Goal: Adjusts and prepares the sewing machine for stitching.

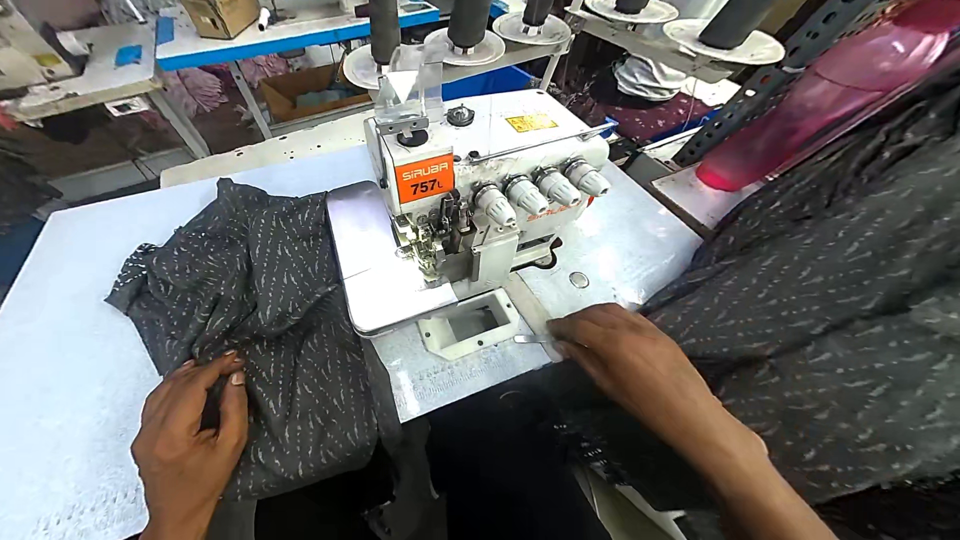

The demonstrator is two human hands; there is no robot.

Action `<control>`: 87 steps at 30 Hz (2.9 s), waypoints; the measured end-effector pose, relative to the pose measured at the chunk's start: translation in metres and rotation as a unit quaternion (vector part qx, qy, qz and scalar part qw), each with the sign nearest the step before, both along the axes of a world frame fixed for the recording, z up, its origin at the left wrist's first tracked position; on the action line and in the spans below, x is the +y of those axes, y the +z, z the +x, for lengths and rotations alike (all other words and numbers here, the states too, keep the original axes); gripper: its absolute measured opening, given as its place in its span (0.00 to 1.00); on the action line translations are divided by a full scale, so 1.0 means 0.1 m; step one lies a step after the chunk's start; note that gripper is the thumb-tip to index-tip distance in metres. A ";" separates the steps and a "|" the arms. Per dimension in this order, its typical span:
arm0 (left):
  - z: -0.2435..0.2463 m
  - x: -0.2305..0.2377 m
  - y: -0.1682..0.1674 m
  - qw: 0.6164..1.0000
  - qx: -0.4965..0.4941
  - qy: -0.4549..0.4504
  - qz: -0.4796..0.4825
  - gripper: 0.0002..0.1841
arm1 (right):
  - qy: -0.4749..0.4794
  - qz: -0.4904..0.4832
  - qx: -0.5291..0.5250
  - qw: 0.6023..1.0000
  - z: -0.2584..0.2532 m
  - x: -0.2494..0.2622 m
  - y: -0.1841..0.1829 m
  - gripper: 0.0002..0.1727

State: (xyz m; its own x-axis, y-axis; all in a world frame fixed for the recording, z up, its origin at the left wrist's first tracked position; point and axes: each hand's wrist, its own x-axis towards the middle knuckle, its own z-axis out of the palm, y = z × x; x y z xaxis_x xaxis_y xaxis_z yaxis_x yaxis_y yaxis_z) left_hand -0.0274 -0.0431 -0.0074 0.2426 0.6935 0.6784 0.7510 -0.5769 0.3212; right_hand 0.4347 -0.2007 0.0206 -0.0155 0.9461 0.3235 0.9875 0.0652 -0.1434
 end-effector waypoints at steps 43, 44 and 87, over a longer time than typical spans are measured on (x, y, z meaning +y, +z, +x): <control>0.39 -0.59 0.32 0.925 -0.295 -0.161 -0.176 0.21 | 0.107 0.343 0.362 0.860 -1.19 0.46 0.43 0.11; 0.27 -0.51 0.23 0.935 -0.293 -0.108 -0.164 0.21 | 0.102 0.364 0.335 0.863 -1.18 0.55 0.43 0.11; 0.15 -0.37 -0.09 0.965 -0.235 -0.027 -0.115 0.14 | 0.087 0.388 0.254 0.882 -1.20 1.00 0.37 0.08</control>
State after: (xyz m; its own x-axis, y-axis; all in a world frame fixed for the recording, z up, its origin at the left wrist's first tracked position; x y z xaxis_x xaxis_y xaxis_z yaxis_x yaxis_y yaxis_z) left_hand -0.0129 -0.0804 -0.0165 -0.0146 0.8339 0.5517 0.4624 -0.4836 0.7432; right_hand 0.3144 -0.1011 0.0573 0.1937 0.4351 0.8793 0.7742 0.4827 -0.4094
